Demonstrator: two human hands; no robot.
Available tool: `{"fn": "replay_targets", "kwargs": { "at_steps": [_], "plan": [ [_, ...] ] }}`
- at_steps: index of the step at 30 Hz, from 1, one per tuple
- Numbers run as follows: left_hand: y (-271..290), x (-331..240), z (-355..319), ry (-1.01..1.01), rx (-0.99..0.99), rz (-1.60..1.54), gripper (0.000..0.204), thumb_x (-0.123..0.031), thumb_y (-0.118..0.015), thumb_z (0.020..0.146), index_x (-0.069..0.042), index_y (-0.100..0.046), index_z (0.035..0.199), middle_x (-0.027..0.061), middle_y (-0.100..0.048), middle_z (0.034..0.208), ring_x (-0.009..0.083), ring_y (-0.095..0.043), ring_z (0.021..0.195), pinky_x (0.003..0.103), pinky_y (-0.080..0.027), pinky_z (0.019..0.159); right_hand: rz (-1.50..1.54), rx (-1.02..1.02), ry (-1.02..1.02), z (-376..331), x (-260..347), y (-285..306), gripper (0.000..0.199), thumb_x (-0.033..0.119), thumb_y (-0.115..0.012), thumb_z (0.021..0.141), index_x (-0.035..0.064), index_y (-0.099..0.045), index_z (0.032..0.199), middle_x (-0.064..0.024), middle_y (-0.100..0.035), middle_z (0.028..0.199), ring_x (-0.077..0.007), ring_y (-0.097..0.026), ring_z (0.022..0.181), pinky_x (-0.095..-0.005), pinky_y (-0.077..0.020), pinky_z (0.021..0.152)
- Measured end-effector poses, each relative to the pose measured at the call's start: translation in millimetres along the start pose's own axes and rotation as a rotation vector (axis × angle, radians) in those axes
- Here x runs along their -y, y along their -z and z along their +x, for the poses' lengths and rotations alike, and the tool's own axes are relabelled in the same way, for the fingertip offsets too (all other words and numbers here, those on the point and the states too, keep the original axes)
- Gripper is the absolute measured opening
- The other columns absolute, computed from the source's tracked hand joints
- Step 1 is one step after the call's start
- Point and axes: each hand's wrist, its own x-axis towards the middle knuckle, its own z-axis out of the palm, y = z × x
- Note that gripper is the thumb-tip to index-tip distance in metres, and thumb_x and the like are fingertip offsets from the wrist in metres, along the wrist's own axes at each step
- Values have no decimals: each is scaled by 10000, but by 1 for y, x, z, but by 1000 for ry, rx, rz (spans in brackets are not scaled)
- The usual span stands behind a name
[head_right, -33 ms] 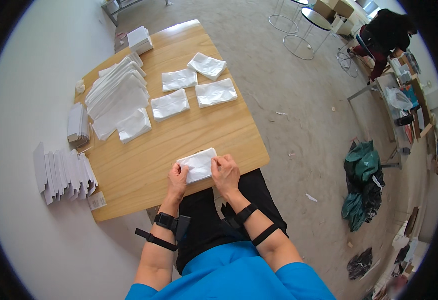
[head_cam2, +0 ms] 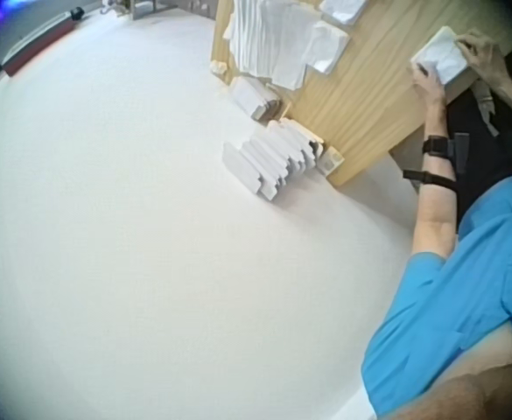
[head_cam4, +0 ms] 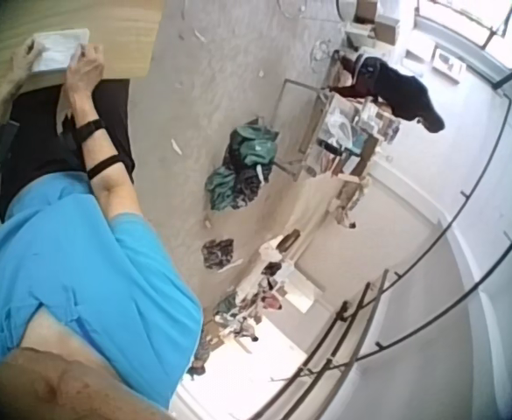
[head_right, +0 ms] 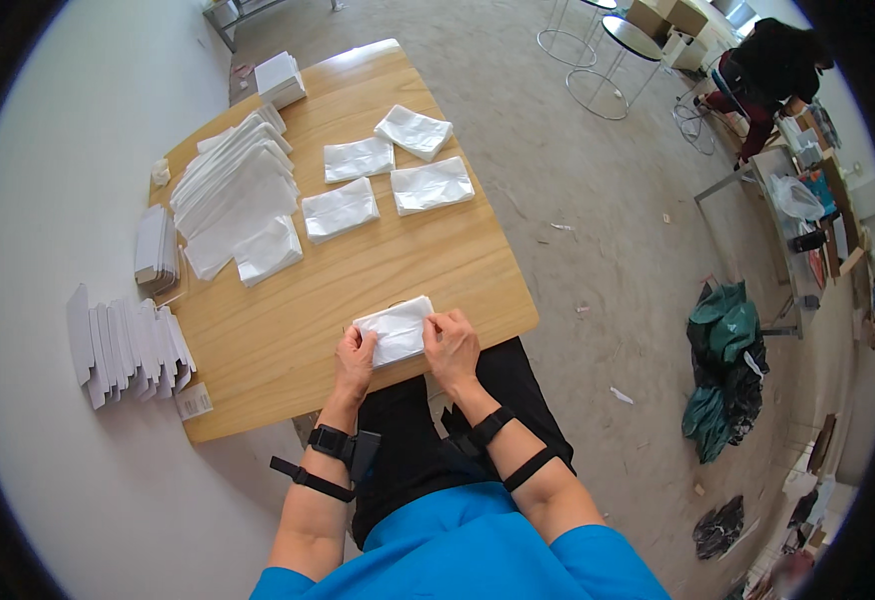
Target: Folding white rectangular items, likely protective equipment components, on a wooden table.
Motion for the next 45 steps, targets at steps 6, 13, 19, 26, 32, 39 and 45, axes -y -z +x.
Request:
{"fn": "replay_targets", "kwargs": {
  "at_steps": [6,13,19,26,32,39,45],
  "plan": [
    [1,0,0,5,2,28,179,-163,-586,912,11,-608,950,21,-638,817,81,-552,736,251,-459,670,34,104,-201,7,-8,0,208,195,-605,844,10,-701,832,-160,-653,769,-308,-646,727,-384,-496,666],
    [-5,-16,-19,-52,-133,-80,307,-123,-629,907,11,-512,1158,45,-623,946,101,-581,829,248,-484,733,21,184,-333,14,-4,2,257,246,-604,816,18,-719,846,-161,-682,738,-290,-673,684,-372,-511,653],
    [8,-30,-33,-89,-403,199,564,-236,-728,823,33,-443,1229,106,-543,995,182,-543,839,311,-482,742,33,194,-356,16,0,4,262,259,-663,777,13,-724,844,-134,-690,721,-250,-677,669,-352,-516,636],
    [-3,-21,-29,-243,-383,545,668,-299,-810,724,9,-439,1186,113,-507,978,192,-509,787,318,-464,706,1,184,-200,11,1,4,201,189,-683,776,8,-707,861,-115,-667,722,-238,-645,629,-349,-506,614],
    [11,-34,-41,-89,-310,534,346,-289,-765,761,-29,-581,896,91,-553,868,239,-550,786,356,-463,700,143,156,-6,4,24,15,113,57,-652,806,3,-674,902,-108,-650,802,-182,-586,566,-305,-477,559],
    [4,-37,-39,19,-291,565,288,-322,-747,760,-57,-634,760,52,-567,739,217,-569,681,363,-467,626,200,214,-36,-9,30,13,102,44,-631,826,4,-677,907,-92,-650,807,-158,-581,575,-279,-471,558],
    [8,-25,-29,102,-269,516,251,-295,-709,776,-53,-652,745,50,-613,700,222,-603,655,361,-479,614,177,228,-62,-12,28,16,111,43,-626,833,5,-678,923,-87,-653,828,-153,-590,596,-275,-478,576]
  ]
}}
